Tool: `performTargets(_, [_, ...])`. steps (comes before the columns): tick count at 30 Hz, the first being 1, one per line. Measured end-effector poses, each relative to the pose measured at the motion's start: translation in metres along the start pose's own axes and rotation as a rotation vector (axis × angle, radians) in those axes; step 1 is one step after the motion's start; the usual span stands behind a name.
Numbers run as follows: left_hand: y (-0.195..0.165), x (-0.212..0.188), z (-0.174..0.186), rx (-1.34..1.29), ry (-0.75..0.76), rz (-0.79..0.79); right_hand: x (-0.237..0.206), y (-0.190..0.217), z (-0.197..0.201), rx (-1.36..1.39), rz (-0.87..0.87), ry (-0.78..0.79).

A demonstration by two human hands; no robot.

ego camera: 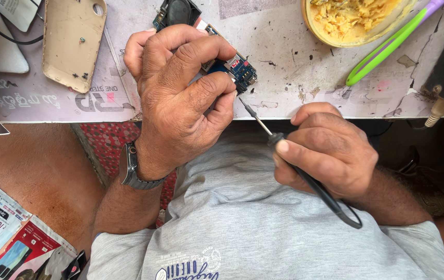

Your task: The person uses a soldering iron and a green plastic tool to work on a small circuit board. They heat and scrape specific areas on the board, then inspect it closely before continuing to solder different points.

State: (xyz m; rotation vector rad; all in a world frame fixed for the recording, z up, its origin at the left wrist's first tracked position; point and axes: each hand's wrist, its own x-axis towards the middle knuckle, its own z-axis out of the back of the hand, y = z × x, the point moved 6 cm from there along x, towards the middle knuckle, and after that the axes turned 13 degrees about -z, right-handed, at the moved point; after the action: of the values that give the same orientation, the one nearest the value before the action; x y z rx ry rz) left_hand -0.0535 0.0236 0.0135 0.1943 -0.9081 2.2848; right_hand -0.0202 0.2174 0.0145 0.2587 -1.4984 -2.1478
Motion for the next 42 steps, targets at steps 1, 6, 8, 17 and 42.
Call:
performTargets(1, [0.000, 0.001, 0.000, 0.005, 0.002, -0.001, 0.000, -0.001, 0.002, 0.021, 0.012, -0.010])
performTargets(6, [-0.001, 0.001, 0.000, -0.003, 0.010, 0.007, 0.000, -0.002, 0.002, 0.087, 0.060, -0.062])
performTargets(8, [-0.002, 0.004, -0.002, -0.003, 0.011, 0.008, 0.000, -0.003, 0.005, 0.076, 0.053, -0.053])
performTargets(17, [0.002, 0.013, -0.007, -0.007, 0.000, 0.008, 0.000, -0.011, 0.010, 0.046, 0.038, -0.088])
performTargets(42, [0.000, -0.018, 0.018, -0.016, 0.004, 0.021, -0.004, 0.012, -0.023, 0.068, 0.023, -0.112])
